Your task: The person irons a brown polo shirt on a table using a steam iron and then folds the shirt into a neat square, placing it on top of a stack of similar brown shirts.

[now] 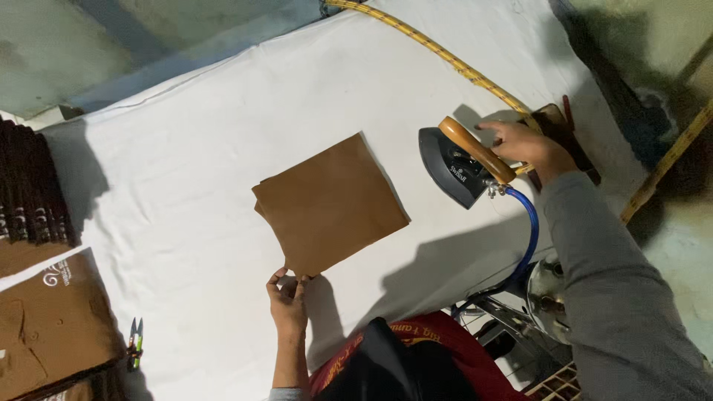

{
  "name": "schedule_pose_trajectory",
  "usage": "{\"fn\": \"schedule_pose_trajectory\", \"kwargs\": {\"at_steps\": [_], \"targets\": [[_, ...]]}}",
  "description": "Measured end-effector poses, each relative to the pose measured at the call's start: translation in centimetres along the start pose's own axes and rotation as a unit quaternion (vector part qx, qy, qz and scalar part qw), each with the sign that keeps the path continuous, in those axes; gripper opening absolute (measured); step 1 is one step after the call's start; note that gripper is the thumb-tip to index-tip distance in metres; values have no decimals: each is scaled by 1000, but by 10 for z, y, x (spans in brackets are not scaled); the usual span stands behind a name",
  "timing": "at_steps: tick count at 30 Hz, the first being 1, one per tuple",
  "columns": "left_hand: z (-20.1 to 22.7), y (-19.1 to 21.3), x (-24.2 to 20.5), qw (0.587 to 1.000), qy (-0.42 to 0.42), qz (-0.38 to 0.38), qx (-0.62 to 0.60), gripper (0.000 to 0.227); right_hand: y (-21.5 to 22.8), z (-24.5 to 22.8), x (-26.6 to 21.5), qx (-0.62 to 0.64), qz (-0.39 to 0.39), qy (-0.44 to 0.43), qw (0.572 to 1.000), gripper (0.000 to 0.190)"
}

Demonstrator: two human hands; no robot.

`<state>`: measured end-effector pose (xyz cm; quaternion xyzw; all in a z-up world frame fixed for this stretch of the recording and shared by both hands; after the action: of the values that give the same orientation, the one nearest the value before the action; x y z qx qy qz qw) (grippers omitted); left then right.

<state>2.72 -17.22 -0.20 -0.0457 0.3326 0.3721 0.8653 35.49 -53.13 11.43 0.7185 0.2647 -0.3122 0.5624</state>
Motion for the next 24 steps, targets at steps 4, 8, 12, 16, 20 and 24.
{"fn": "schedule_pose_trajectory", "kwargs": {"at_steps": [4, 8, 12, 16, 20, 24], "targets": [[-33, 3, 22, 997, -53, -12, -58, 43, -5, 1, 17, -27, 12, 38, 999, 93], [-15, -1, 9, 1000, -19, 8, -6, 43, -14, 7, 37, 14, 77, 50, 996, 77], [-8, -3, 5, 999, -17, 10, 48, 44, -11, 0, 41, 17, 121, 1, 992, 71], [-64, -3, 32, 985, -118, -53, -114, 53, -14, 20, 74, -106, 238, 62, 964, 54], [-4, -16, -14, 975, -59, -60, -205, 57, -22, -5, 45, -73, 468, 139, 870, 48], [-18, -14, -7, 972, 30, -53, -227, 62, -69, -135, 2, -50, 411, 295, 861, 19]]}}
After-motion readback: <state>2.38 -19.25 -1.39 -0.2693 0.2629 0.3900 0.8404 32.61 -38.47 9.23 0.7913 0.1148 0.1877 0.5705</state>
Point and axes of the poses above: each hand's wrist, its own x-axis towards the middle knuckle, its own y-axis out of the back of the hand, z = x × y, the point moved 2 cm from there along x, towards the middle knuckle, and after that the axes turned 11 degrees about -x, right-handed, at the moved point
